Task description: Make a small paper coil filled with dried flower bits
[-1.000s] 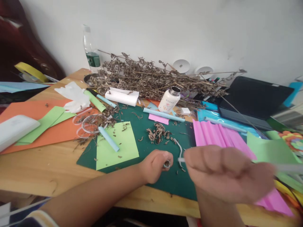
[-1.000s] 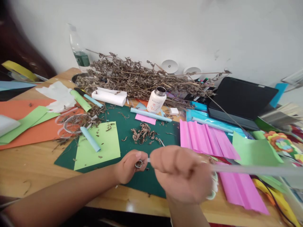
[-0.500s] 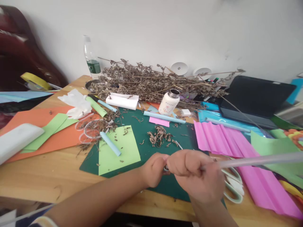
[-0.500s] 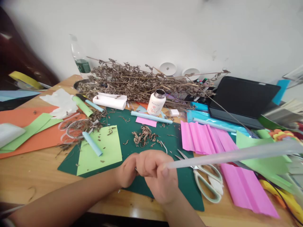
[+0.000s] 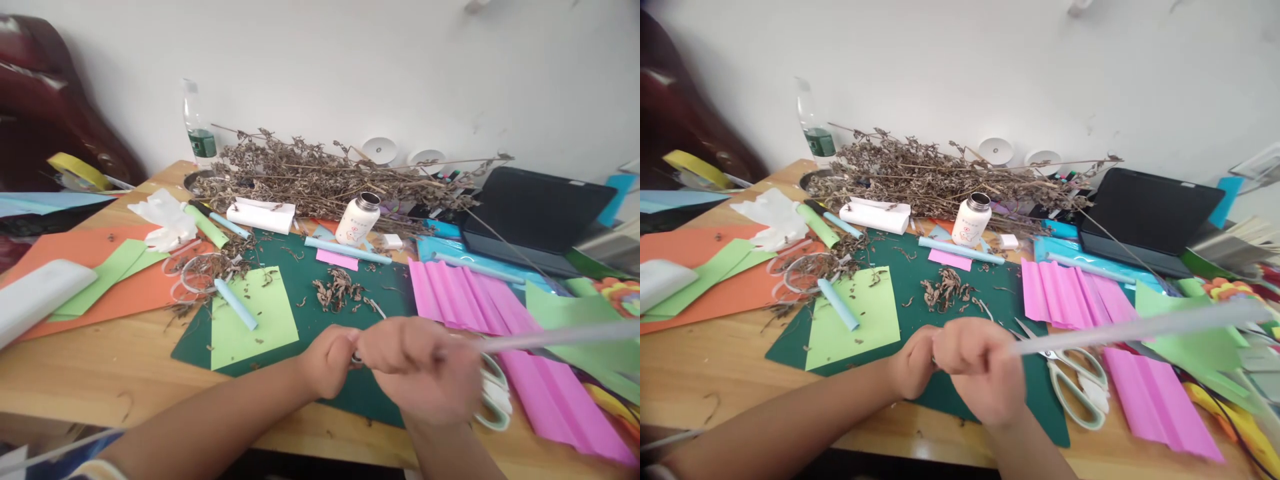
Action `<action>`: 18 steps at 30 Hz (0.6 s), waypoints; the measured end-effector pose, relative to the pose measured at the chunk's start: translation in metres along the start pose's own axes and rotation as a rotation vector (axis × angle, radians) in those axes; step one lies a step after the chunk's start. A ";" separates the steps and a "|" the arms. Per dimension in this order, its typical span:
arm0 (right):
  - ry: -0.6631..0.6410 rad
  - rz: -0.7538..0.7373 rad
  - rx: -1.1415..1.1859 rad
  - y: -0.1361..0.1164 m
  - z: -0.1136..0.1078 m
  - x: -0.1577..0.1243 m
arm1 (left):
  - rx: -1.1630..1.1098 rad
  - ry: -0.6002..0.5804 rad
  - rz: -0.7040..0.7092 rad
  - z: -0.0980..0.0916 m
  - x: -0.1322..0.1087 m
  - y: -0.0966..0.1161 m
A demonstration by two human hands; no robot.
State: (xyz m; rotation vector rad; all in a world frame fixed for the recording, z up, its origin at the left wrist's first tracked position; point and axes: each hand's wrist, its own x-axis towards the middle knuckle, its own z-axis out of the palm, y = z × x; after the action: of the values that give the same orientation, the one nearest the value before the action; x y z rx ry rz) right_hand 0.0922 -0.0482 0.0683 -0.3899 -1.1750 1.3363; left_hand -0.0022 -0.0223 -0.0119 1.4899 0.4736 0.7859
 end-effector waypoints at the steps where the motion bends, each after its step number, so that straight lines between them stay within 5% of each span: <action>1: 0.031 -0.028 0.013 -0.004 0.000 -0.002 | -0.001 -0.002 0.011 0.000 0.001 0.001; 7: 0.158 -0.113 0.025 -0.005 0.004 -0.009 | 0.041 -0.027 0.088 0.000 0.004 0.005; 18: 0.111 -0.085 -0.010 0.004 0.005 -0.008 | 0.113 -0.053 0.176 -0.001 0.005 0.006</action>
State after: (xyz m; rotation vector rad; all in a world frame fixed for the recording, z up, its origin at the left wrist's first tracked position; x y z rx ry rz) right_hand 0.0871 -0.0558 0.0637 -0.4116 -1.0948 1.2205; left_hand -0.0005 -0.0186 -0.0052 1.6700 0.3554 0.8662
